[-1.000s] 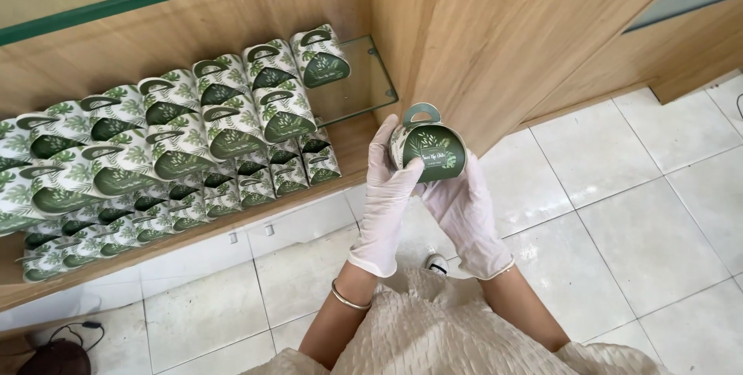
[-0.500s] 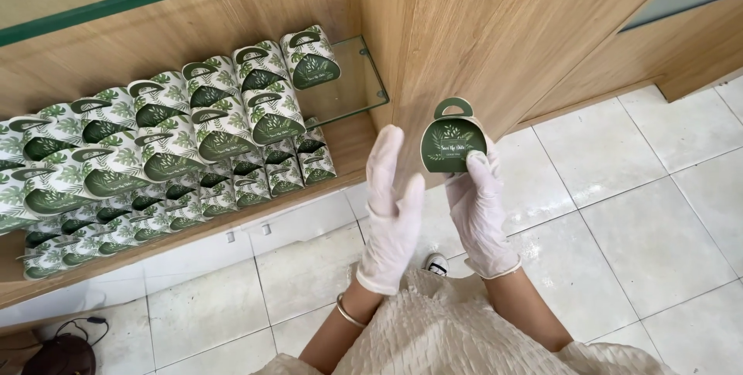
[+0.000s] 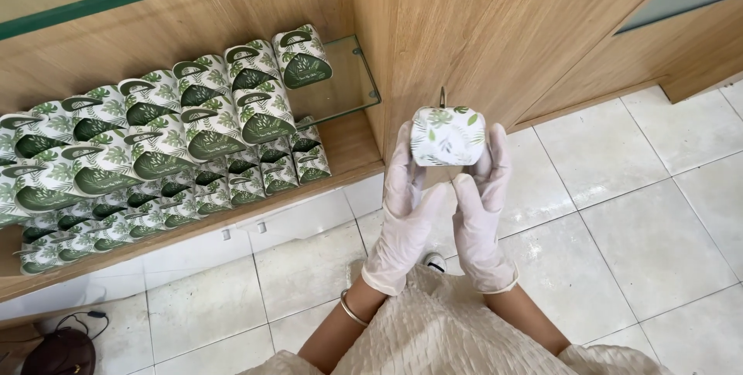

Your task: Transferring packaged candle products from a storage shelf to a wooden workstation for processing.

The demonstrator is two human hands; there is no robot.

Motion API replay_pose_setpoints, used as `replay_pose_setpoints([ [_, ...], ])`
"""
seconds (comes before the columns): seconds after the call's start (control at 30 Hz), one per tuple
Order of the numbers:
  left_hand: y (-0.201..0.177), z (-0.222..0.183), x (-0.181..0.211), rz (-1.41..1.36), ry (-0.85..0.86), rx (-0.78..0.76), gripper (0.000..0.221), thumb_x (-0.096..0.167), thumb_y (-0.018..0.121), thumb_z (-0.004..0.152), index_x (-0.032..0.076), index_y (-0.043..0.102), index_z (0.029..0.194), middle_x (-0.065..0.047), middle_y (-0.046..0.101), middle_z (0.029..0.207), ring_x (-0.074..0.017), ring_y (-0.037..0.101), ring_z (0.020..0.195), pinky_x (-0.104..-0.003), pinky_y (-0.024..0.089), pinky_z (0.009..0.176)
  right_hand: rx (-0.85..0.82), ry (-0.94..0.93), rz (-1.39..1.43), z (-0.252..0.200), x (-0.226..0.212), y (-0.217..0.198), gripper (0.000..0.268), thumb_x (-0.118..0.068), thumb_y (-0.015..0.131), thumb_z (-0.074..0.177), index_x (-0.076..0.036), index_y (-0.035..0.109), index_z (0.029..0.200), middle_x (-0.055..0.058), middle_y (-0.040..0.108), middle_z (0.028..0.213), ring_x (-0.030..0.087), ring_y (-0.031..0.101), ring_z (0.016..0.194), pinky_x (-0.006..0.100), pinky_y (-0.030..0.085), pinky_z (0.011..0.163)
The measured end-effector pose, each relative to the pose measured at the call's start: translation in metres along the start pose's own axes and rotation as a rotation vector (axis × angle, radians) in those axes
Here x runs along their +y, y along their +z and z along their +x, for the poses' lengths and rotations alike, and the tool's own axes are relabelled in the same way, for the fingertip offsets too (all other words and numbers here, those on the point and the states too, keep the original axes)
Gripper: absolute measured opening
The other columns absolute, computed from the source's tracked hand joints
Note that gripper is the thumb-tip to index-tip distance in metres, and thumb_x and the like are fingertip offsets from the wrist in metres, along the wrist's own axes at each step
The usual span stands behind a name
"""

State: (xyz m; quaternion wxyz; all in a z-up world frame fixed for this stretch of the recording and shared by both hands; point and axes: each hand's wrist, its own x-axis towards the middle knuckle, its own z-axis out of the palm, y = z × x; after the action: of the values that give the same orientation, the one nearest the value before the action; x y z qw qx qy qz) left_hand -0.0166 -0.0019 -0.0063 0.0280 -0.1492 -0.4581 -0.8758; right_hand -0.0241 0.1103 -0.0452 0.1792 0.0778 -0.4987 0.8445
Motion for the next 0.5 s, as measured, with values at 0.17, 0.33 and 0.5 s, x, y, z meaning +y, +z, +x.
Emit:
replay_pose_setpoints([
  [0.17, -0.01, 0.006, -0.034, -0.102, -0.05, 0.058, 0.083, -0.007, 0.064, 0.09, 0.016, 0.024, 0.159, -0.005, 0.033, 0.16, -0.0199, 0.034, 0.15, -0.041, 0.03, 0.126, -0.186, -0.238, -0.309, -0.008, -0.019, 0.008, 0.082, 0.005, 0.051, 0.104, -0.014, 0.005, 0.169, 0.018, 0.021, 0.178, 0.025, 0.019, 0.168, 0.04, 0.015, 0.139],
  [0.33, -0.006, 0.01, -0.041, -0.126, 0.001, 0.132, 0.078, -0.004, 0.07, 0.089, 0.019, 0.032, 0.152, -0.005, 0.047, 0.146, -0.02, 0.047, 0.135, -0.039, 0.043, 0.114, -0.229, -0.209, -0.274, -0.017, -0.021, 0.005, 0.085, 0.009, 0.047, 0.106, -0.016, -0.006, 0.167, 0.021, 0.022, 0.175, 0.026, 0.021, 0.164, 0.041, 0.022, 0.134],
  [0.5, -0.01, 0.017, -0.053, -0.308, -0.117, 0.278, 0.052, 0.011, 0.067, 0.099, 0.011, 0.042, 0.145, -0.008, 0.056, 0.138, -0.0203, 0.058, 0.125, -0.04, 0.052, 0.111, -0.296, -0.252, -0.206, -0.015, -0.023, -0.005, 0.09, 0.017, 0.046, 0.102, -0.02, -0.001, 0.169, 0.022, 0.032, 0.173, 0.03, 0.028, 0.164, 0.045, 0.021, 0.138],
])
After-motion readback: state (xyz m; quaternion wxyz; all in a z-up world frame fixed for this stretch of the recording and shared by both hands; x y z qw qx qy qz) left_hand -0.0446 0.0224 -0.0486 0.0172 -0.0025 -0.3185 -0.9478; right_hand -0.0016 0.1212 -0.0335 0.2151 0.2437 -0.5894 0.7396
